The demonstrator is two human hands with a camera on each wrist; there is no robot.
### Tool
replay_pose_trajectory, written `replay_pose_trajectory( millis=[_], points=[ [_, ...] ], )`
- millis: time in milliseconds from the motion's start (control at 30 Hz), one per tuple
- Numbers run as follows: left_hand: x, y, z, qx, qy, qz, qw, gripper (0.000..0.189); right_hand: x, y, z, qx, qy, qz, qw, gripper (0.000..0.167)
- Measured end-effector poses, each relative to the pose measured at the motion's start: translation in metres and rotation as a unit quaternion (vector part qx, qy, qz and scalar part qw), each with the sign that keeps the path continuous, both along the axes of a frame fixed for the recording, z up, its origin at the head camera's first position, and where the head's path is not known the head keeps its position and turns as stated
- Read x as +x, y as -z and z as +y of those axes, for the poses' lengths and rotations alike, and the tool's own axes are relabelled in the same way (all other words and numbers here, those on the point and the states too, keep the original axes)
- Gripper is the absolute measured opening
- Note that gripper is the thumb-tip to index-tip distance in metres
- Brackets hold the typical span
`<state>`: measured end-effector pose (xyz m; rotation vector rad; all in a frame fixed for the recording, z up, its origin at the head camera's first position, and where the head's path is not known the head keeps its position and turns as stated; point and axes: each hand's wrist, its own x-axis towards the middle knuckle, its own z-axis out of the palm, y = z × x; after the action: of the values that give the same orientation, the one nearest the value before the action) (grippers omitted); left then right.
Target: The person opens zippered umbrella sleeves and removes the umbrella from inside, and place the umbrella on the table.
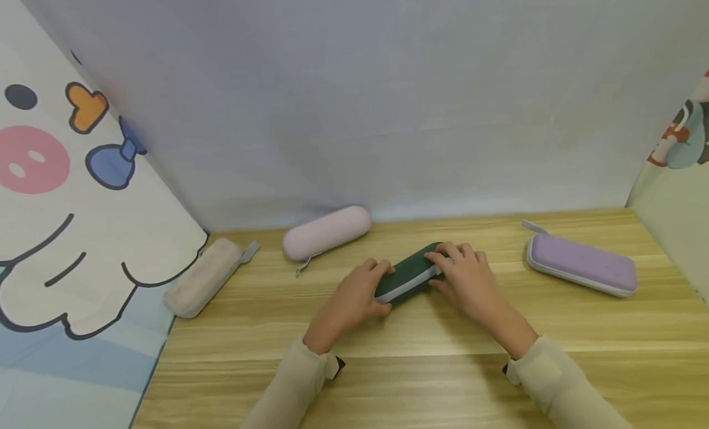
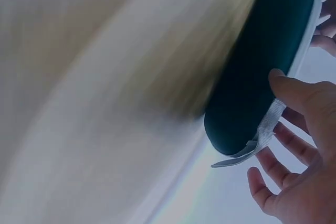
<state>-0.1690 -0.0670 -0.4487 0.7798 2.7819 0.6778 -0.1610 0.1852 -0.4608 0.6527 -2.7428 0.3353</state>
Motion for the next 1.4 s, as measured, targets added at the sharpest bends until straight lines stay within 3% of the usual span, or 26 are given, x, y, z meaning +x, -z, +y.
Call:
replay_pose_trajectory(
  millis=[300,500,667,800,933,1033,1233,1400],
  points=[
    [0.027,0.0,-0.016,-0.023,0.002,0.016,0.9996,0.059,0.029,0.004,-0.018,-0.001,0.016,0.028,0.9995,0.052],
    [0.044,-0.001,-0.026,-0.028,-0.004,0.03,0.9992,0.062,0.048,0.001,-0.029,-0.004,0.015,0.021,0.9997,0.044],
    [0.054,0.001,-0.026,-0.021,-0.005,0.053,0.9983,0.06,0.059,-0.008,-0.025,-0.07,0.045,-0.018,0.9964,0.039],
    [0.057,0.001,-0.025,-0.024,-0.012,0.064,0.9976,0.058,0.063,-0.012,-0.018,-0.156,0.084,-0.072,0.9815,0.039],
    [0.06,0.001,-0.025,-0.035,-0.015,0.078,0.9962,0.058,0.064,-0.013,-0.013,-0.236,0.123,-0.132,0.9549,0.033],
    [0.062,0.002,-0.023,-0.04,-0.016,0.091,0.9949,0.059,0.065,-0.013,-0.009,-0.283,0.145,-0.153,0.9357,0.026],
    [0.065,0.003,-0.021,-0.041,-0.016,0.113,0.9926,0.059,0.066,-0.009,-0.004,-0.315,0.161,-0.208,0.9118,0.023],
    [0.067,0.004,-0.021,-0.039,-0.021,0.105,0.9935,0.058,0.067,-0.005,-0.005,-0.313,0.164,-0.235,0.9053,0.028]
  ],
)
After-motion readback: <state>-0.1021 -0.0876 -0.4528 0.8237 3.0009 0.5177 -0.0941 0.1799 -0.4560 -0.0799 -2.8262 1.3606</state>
